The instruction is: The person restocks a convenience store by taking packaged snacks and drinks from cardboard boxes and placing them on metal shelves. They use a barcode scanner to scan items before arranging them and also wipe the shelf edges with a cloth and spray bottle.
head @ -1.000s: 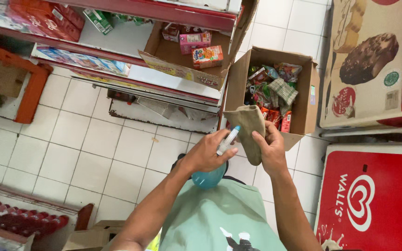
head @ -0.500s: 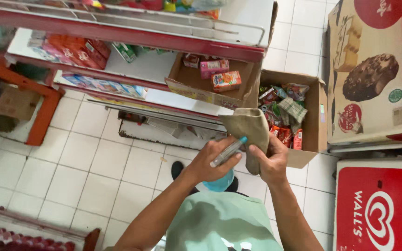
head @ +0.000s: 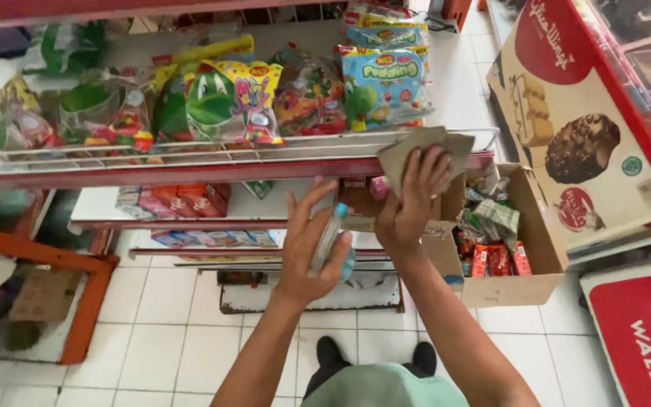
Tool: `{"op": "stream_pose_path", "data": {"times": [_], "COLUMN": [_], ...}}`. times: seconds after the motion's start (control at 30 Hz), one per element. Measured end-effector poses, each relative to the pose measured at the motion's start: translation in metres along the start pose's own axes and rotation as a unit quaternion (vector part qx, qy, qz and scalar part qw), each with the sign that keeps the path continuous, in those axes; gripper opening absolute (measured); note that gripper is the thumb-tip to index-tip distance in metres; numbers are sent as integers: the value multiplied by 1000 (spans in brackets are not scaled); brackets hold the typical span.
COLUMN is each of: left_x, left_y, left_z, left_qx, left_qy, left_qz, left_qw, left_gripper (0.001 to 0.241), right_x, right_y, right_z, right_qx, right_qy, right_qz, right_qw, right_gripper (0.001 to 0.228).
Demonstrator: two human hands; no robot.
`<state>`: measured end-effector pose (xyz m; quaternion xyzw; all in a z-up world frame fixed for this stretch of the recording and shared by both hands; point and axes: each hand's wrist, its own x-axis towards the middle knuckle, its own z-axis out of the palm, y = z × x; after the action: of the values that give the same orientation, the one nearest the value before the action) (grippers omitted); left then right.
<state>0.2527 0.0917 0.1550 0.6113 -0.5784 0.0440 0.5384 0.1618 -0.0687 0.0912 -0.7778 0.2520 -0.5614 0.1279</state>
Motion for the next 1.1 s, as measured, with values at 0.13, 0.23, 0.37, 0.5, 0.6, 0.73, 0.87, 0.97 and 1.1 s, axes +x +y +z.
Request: {"op": "stream_pose_path", "data": {"times": [0.13, 0.23, 0.37, 0.5, 0.6, 0.73, 0.87, 0.97, 1.1], "left_x": [8, 11, 10, 19, 18, 17, 16, 17, 15], "left_y": [-38, -55, -63, -69, -76, -84, -88, -87, -85], "left_z": [-21, -21, -15, -2, 8, 14, 16, 20, 32], "left_qx": [33, 60, 109, 103, 134, 174, 182, 190, 205], "left_qy": [27, -5, -46, -68, -64, -70, -66, -49, -17], "left_qz": [29, 42, 81, 85, 69, 57, 72, 70, 69], "left_qw": [999, 997, 990, 989, 986, 981, 978, 978, 976], "left_gripper": [26, 25, 28, 27, 38, 47, 46, 44, 40], "right_x": [-24, -35, -23, -20, -39, -39, -18, -18, -34], "right_y": [2, 41, 96, 78, 44, 62, 110, 101, 64], "right_z": [51, 54, 12, 13, 53, 52, 8, 12, 42], "right_qx": [-81, -162, -184, -104, 23, -173, -193, -117, -73], "right_qy": [-89, -141, -23, 77, 98, -55, -22, 59, 27], "right_qz": [-150, -233, -218, 1, 75, -174, -161, -51, -32], "right_qw": [981, 948, 958, 992, 992, 968, 968, 990, 996], "right_gripper": [51, 50, 49, 64, 58, 52, 54, 56, 61]}}
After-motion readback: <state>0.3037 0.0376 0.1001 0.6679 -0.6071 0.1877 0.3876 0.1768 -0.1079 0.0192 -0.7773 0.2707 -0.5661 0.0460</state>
